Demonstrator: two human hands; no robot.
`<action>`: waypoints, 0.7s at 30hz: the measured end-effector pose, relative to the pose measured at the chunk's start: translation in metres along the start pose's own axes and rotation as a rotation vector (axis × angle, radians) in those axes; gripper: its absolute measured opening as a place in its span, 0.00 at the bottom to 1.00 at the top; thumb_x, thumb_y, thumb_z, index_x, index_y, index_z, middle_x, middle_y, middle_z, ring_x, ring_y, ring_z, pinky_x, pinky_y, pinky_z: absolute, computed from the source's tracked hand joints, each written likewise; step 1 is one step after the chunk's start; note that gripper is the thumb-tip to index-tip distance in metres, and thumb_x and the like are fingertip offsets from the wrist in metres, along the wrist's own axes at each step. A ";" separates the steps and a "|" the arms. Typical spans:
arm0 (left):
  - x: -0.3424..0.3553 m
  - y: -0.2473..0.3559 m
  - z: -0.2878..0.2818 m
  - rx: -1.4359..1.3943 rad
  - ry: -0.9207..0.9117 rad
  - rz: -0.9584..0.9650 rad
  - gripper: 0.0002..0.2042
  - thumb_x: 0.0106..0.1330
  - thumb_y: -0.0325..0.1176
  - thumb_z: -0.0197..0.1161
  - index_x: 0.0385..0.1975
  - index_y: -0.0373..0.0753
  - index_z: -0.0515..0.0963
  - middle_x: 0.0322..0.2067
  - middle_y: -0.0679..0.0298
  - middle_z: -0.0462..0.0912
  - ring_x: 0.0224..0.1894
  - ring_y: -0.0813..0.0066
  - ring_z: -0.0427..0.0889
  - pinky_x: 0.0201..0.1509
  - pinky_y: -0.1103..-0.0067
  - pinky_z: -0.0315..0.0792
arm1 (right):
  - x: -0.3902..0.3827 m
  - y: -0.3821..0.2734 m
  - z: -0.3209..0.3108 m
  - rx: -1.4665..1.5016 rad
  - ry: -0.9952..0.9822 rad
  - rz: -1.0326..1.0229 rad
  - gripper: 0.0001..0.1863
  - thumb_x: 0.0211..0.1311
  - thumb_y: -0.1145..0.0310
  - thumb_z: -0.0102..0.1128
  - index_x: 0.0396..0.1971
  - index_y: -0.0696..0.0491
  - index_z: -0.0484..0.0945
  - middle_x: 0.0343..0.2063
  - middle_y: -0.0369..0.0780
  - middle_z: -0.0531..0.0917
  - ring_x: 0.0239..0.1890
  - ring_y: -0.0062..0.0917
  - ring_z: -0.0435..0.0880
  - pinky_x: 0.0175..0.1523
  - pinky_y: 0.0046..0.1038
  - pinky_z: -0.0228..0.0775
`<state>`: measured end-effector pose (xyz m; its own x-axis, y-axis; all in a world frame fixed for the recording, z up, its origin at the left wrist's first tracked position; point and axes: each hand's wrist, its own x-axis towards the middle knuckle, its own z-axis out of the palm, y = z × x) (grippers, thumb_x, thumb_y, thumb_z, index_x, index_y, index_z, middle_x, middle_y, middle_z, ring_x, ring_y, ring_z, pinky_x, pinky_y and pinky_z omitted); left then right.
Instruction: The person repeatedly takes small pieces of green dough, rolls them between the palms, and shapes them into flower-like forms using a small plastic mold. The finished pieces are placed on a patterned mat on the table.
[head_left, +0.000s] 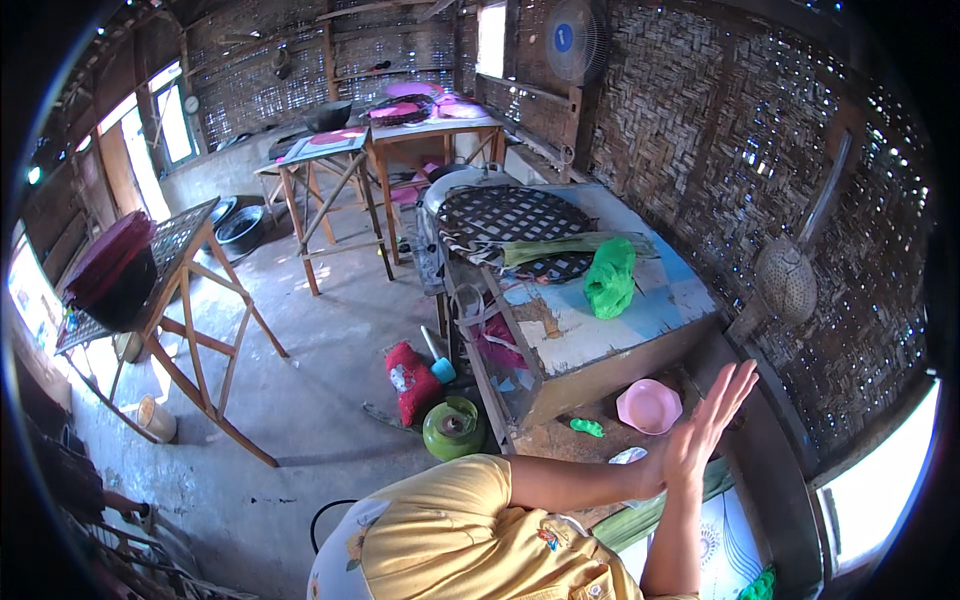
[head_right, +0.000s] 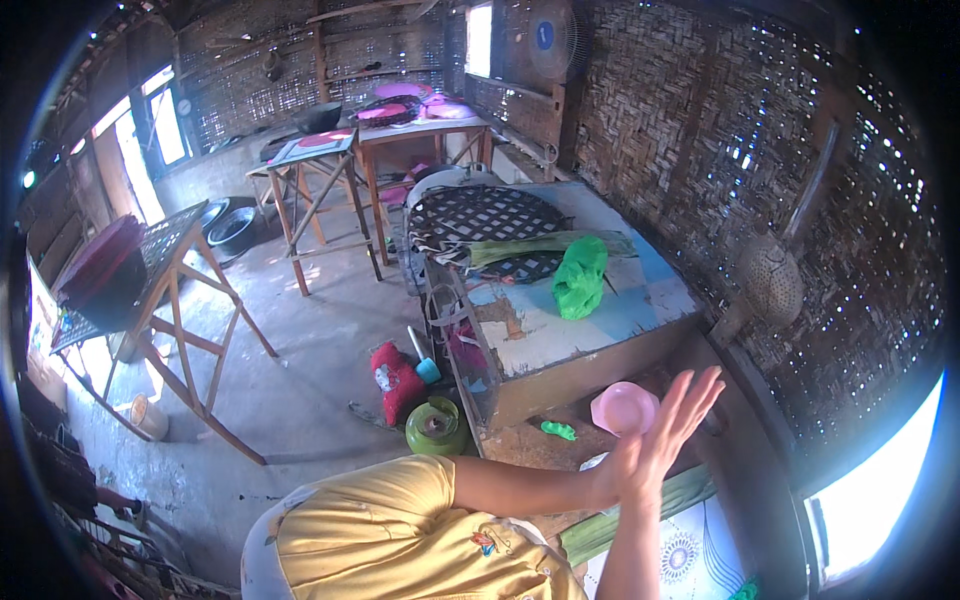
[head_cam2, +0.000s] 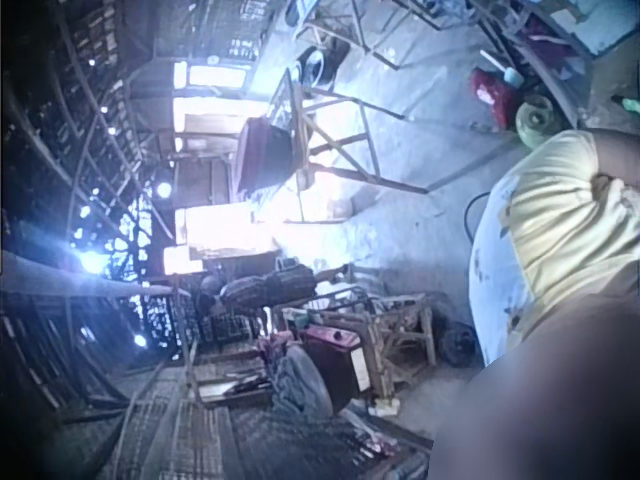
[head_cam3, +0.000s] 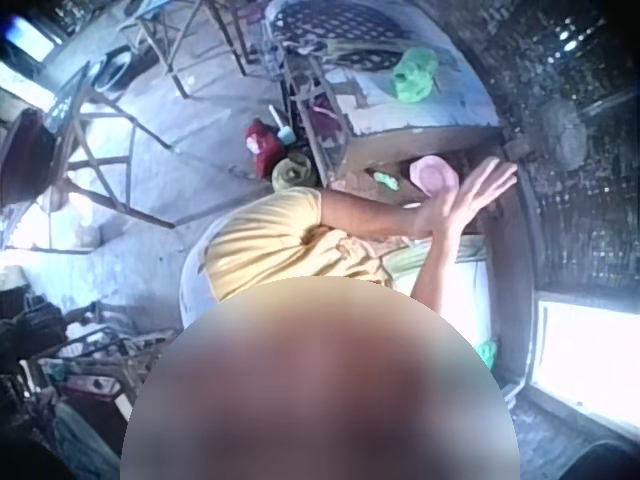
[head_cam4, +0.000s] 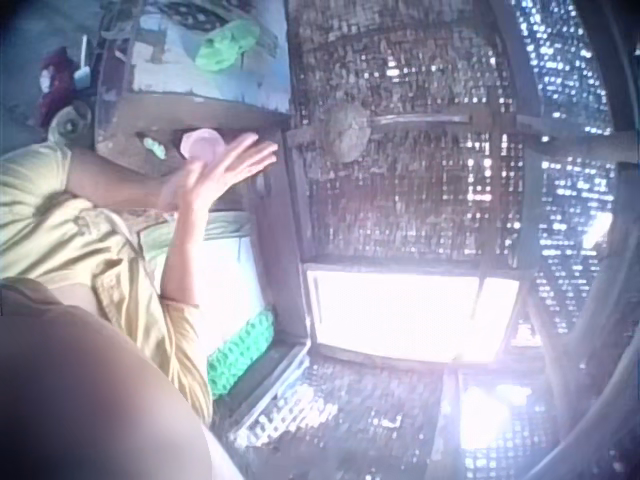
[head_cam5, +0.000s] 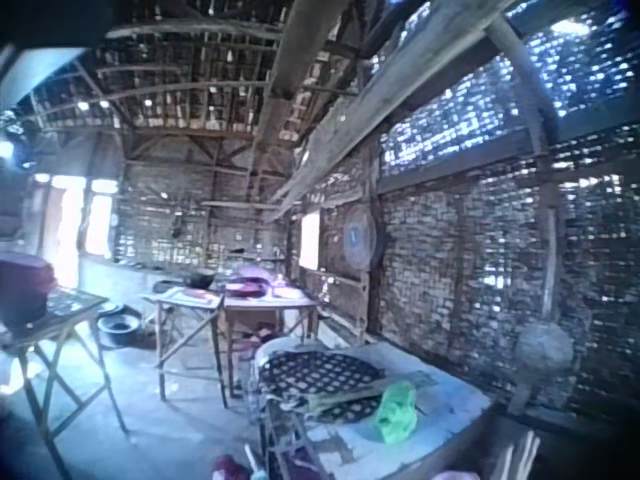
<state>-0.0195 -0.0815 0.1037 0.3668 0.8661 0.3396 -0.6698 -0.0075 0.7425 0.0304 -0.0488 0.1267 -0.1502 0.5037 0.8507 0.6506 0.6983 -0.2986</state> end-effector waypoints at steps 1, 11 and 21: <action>0.001 0.002 0.010 -0.039 -0.087 0.563 0.33 0.66 0.56 0.35 0.65 0.43 0.41 0.66 0.62 0.41 0.68 0.69 0.40 0.68 0.74 0.33 | -0.006 -0.003 0.001 0.010 -0.073 -0.106 0.40 0.59 0.35 0.26 0.65 0.47 0.46 0.65 0.49 0.43 0.67 0.49 0.38 0.65 0.52 0.31; 0.011 -0.006 -0.013 -0.318 0.037 -0.033 0.26 0.70 0.48 0.35 0.64 0.42 0.48 0.65 0.66 0.46 0.67 0.75 0.43 0.68 0.80 0.39 | 0.001 0.013 -0.003 0.149 -0.026 0.089 0.34 0.63 0.45 0.31 0.63 0.51 0.52 0.64 0.49 0.48 0.66 0.48 0.41 0.66 0.47 0.33; 0.049 -0.008 0.029 -2.452 -0.414 0.045 0.24 0.69 0.47 0.32 0.64 0.47 0.49 0.66 0.74 0.44 0.68 0.67 0.37 0.68 0.67 0.32 | -0.034 0.060 -0.013 0.270 -0.237 0.082 0.30 0.65 0.50 0.32 0.64 0.48 0.50 0.64 0.43 0.50 0.66 0.38 0.44 0.65 0.40 0.35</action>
<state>0.0227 -0.0535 0.1308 0.1884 0.7856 0.5893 0.2108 0.5537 -0.8056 0.0837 -0.0304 0.0854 -0.2945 0.6449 0.7052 0.4521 0.7442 -0.4917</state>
